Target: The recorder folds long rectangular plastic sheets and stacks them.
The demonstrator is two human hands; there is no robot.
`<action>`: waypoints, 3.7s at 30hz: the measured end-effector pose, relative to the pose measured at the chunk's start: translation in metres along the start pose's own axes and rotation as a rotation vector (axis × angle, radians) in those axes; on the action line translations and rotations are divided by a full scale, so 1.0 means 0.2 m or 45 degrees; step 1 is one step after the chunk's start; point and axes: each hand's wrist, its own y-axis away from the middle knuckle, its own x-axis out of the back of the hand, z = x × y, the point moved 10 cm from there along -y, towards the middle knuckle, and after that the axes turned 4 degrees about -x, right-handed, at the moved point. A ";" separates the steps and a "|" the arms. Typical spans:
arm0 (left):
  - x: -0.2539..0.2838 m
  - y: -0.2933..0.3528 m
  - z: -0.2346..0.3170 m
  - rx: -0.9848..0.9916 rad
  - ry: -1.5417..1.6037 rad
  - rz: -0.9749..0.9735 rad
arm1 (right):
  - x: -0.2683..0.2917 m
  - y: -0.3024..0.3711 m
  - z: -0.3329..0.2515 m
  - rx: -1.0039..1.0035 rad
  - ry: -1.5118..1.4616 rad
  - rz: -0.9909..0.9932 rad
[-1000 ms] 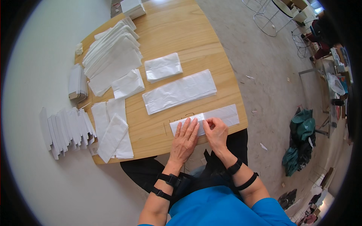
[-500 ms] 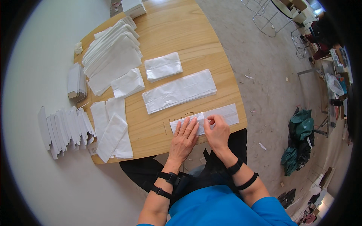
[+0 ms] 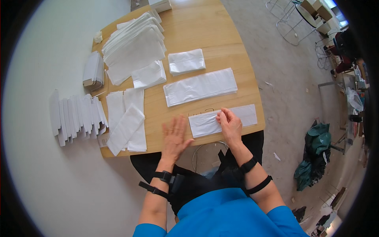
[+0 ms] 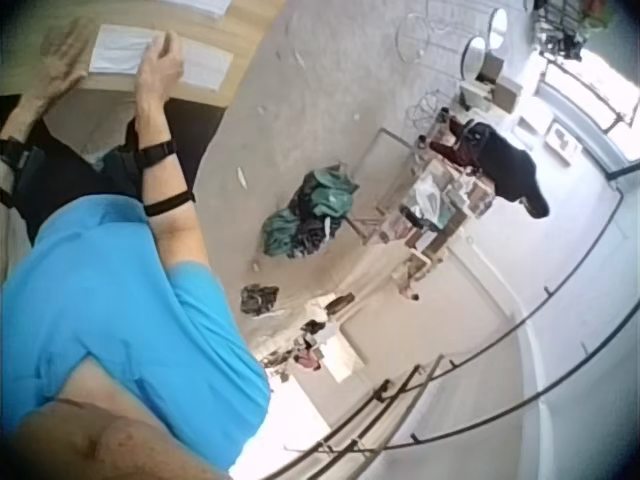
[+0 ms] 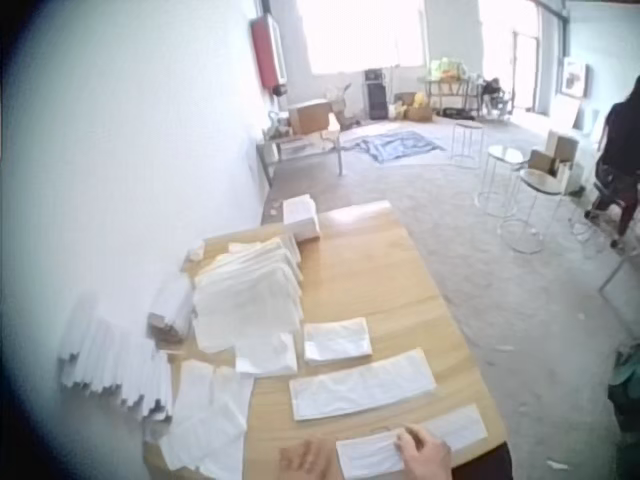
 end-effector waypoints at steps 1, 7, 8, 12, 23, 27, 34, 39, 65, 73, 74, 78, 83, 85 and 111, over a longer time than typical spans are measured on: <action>0.05 0.03 -0.04 0.076 -0.084 0.063 | 0.01 0.00 0.00 -0.002 -0.011 0.008; -0.06 0.01 0.01 0.657 1.949 0.263 | 0.01 0.00 -0.01 0.025 0.010 0.027; -0.16 -0.01 0.08 0.784 2.503 0.202 | 0.00 0.00 -0.01 0.038 -0.002 0.021; -0.26 0.06 -0.11 1.087 2.206 0.348 | 0.00 -0.01 0.00 0.047 0.029 0.030; -0.11 -0.15 0.11 0.651 1.683 0.250 | 0.34 0.07 -0.19 0.267 0.140 0.313; -0.22 -0.22 0.16 0.590 1.714 0.197 | 0.30 0.12 -0.16 0.343 0.364 0.251; -0.37 -0.24 0.09 0.730 2.068 -0.028 | 0.02 0.14 0.18 -0.377 -0.594 -0.185; -0.26 -0.22 0.08 0.848 2.182 -0.045 | 0.12 0.18 0.12 -0.312 -0.160 -0.008; -0.29 -0.23 0.04 0.623 1.890 -0.035 | 0.02 0.32 -0.37 0.796 0.519 0.247; -0.10 -0.02 -0.01 0.837 1.970 0.360 | -0.23 0.50 -0.48 1.005 0.442 -0.073; -0.10 0.01 -0.05 0.874 1.989 0.392 | -0.23 0.52 -0.49 1.026 0.405 -0.085; -0.03 0.13 -0.23 1.014 1.868 0.455 | -0.18 0.51 -0.47 1.019 0.421 -0.024; -0.02 0.25 -0.43 1.026 1.822 0.501 | -0.13 0.41 -0.40 1.023 0.629 0.075; -0.04 0.27 -0.48 1.047 1.770 0.450 | -0.14 0.40 -0.39 1.060 0.709 0.073; 0.08 -0.12 0.16 0.502 1.873 0.031 | 0.33 0.27 -0.30 0.966 0.895 0.308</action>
